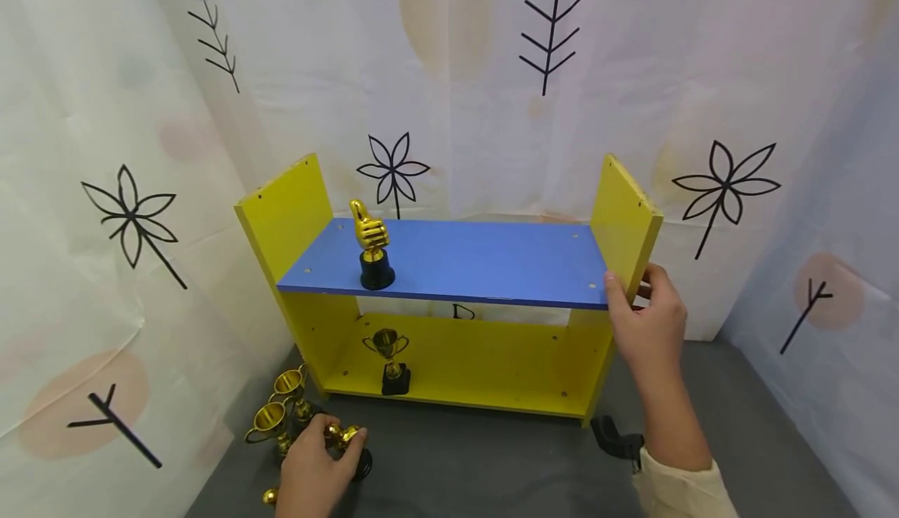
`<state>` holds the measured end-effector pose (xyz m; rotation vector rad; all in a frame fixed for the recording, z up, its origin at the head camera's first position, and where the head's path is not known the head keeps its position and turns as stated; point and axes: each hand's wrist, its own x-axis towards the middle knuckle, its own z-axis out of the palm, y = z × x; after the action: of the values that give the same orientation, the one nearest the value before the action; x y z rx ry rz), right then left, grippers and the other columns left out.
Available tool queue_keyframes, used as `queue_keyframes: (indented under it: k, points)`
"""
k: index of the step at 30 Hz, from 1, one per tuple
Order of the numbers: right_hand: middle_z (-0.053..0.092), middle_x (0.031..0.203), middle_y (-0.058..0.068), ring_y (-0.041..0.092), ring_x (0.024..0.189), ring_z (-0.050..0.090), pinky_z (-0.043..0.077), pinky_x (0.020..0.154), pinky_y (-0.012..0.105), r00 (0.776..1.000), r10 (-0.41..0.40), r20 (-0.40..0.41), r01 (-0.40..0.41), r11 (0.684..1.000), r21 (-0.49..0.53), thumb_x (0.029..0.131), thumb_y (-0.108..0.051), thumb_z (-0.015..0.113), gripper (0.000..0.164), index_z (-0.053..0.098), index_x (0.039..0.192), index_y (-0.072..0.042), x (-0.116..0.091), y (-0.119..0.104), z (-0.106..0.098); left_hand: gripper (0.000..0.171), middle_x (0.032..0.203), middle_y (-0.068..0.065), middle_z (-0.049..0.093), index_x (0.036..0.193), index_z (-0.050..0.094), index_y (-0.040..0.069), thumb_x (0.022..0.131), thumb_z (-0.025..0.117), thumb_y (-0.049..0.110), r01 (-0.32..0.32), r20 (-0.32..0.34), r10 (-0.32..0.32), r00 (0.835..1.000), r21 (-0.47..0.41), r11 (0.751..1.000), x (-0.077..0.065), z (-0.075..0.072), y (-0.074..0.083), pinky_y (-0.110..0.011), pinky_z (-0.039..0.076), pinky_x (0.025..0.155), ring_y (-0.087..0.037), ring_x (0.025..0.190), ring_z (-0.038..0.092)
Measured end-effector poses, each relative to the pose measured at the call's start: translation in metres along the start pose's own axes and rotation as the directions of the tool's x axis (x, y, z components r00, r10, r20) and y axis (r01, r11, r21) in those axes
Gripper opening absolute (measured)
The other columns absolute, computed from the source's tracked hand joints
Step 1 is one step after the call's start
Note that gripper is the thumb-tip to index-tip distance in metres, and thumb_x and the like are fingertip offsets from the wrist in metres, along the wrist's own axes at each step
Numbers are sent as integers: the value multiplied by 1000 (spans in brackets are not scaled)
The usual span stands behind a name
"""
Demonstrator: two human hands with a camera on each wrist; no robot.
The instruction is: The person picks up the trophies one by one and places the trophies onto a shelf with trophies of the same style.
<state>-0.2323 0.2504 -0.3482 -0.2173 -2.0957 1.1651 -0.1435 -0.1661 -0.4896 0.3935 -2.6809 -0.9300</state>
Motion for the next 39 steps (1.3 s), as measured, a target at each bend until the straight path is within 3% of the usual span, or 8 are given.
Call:
queue_keyframes:
  k: [9,18,26,39]
  points:
    - [66,129,10,-13,92,50,41,70,-1,1000,3,-1,-3,1000,15,102,-36,67,49,62,139,-5,2,1,3,49,92,-13,72,107,69,-1,87,87,40,29,-8,-29,1000,25,999,1,2,1,-48,56,63,-25,70,65]
    - [66,132,12,4,104,58,41,70,-1,999,36,13,-36,999,13,102,-40,66,52,60,142,-7,4,1,6,53,91,-13,72,108,70,-2,86,88,43,39,-23,-38,999,44,998,-1,5,1,-48,56,63,-24,70,65]
    - [67,130,15,-5,95,53,41,69,0,1000,26,12,-26,1000,13,102,-39,68,52,60,140,-5,4,2,6,58,89,-11,71,106,70,-1,84,89,49,46,-2,-46,999,48,998,1,5,0,-47,56,62,-22,68,64]
    - [67,131,18,-3,94,53,42,66,0,999,23,26,-23,1000,-1,102,-39,68,52,59,142,-6,5,3,7,54,89,-12,71,106,71,-1,84,89,44,39,-25,-38,999,52,998,1,3,2,-48,56,62,-23,68,64]
